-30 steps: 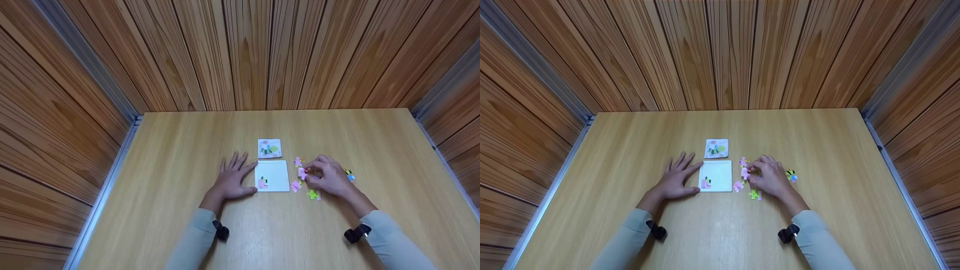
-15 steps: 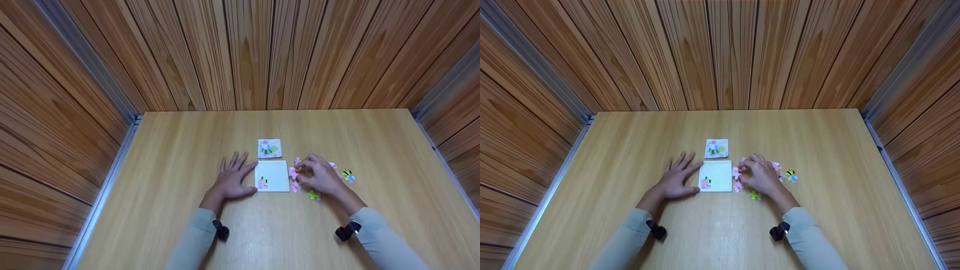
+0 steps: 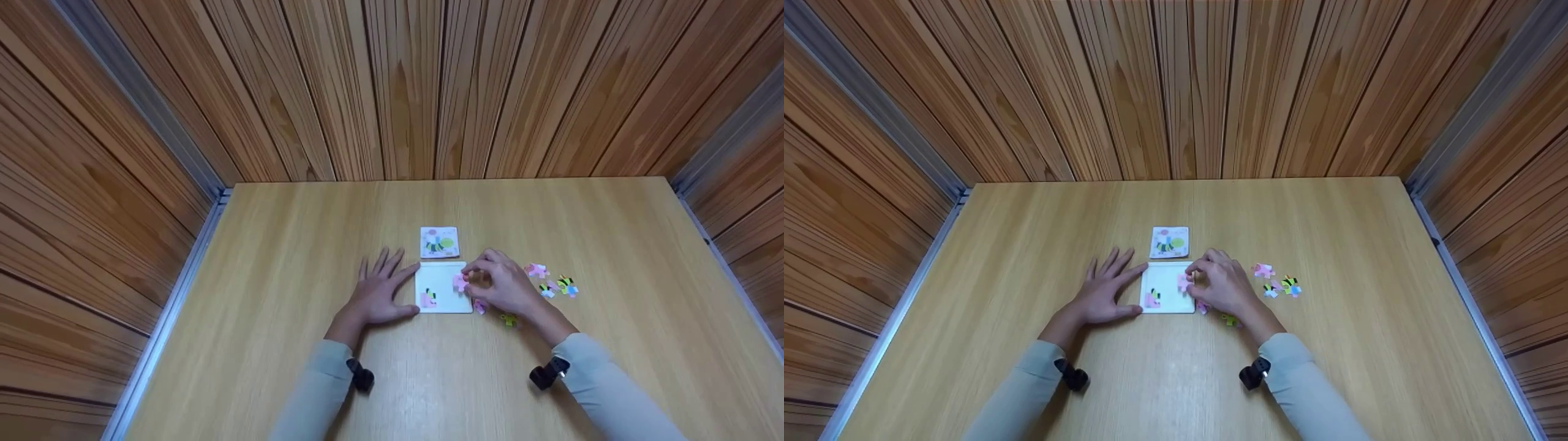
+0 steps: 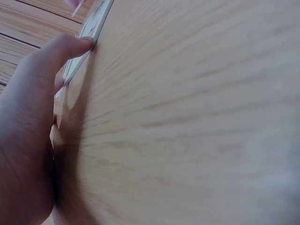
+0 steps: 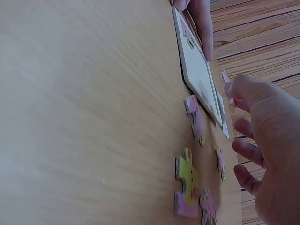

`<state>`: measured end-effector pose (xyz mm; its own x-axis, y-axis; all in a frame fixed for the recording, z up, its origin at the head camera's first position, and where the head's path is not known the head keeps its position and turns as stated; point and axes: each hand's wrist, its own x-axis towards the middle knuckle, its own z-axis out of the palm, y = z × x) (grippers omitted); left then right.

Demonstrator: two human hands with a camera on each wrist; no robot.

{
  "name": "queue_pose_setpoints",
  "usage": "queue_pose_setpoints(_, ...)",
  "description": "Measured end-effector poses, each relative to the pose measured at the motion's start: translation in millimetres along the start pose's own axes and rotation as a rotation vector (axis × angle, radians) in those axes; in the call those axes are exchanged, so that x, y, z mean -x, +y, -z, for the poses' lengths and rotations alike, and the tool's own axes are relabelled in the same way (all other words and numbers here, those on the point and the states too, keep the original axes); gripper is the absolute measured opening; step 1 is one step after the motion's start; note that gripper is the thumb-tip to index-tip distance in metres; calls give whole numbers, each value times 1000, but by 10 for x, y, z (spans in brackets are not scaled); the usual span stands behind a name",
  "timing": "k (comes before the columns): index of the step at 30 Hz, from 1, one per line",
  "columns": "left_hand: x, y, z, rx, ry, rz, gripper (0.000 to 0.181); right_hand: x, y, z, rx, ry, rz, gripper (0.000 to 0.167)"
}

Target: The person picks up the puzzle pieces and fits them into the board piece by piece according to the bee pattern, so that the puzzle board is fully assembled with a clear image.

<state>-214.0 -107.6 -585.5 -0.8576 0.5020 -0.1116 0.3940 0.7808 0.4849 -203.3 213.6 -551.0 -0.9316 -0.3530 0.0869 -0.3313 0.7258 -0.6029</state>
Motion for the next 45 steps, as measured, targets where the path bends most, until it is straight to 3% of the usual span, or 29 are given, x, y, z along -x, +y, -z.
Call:
queue_pose_setpoints(17, 8, 33, 41, -3, -27, 26, 98, -170, -164, -114, -5, -46, 4, 26)
queue_pose_setpoints(35, -13, -14, -17, 35, -10, 9, 98, -381, -288, -260, 22, -67, -9, 31)
queue_pose_setpoints(45, 6, 16, 14, 22, -6, 5, 97, -462, -306, -368, 49, -71, -28, 28)
